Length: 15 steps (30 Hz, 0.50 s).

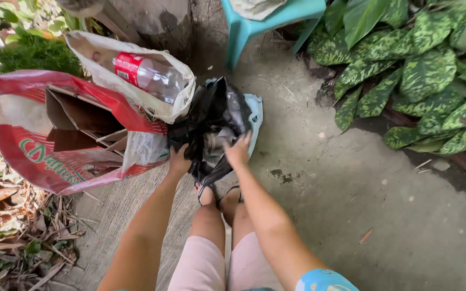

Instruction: Collecting plastic bottles, trash, and stones from a cluttered outdoor area and organizing them into bags and boxes.

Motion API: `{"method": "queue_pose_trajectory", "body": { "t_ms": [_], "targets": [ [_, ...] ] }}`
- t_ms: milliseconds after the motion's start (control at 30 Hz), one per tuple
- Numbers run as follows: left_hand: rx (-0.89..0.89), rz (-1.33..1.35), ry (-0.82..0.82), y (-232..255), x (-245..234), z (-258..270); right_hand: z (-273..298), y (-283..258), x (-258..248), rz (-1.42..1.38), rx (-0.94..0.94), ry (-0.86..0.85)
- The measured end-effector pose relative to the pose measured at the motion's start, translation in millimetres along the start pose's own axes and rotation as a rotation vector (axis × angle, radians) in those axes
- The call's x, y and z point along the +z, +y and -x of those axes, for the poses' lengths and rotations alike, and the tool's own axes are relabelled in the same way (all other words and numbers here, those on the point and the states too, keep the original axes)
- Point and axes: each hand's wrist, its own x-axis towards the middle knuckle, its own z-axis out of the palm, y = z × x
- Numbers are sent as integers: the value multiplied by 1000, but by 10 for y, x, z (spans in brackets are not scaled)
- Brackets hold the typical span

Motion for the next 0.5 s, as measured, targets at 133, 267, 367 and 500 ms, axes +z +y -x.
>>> {"method": "queue_pose_trajectory", "body": {
  "t_ms": [133, 267, 367, 500],
  "targets": [
    [-76, -132, -151, 549, -105, -274, -398, 362, -713, -46, -108, 189],
    [-353, -90, -185, 787, -79, -429, -765, 826, -1051, -65, -178, 320],
    [-277, -23, -144, 418, 467, -654, -1000, 1190, -1226, -12, -283, 388],
    [-103, 124, -55, 871, 820, -856, -1081, 1164, -1372, 45, -398, 353]
  ]
}}
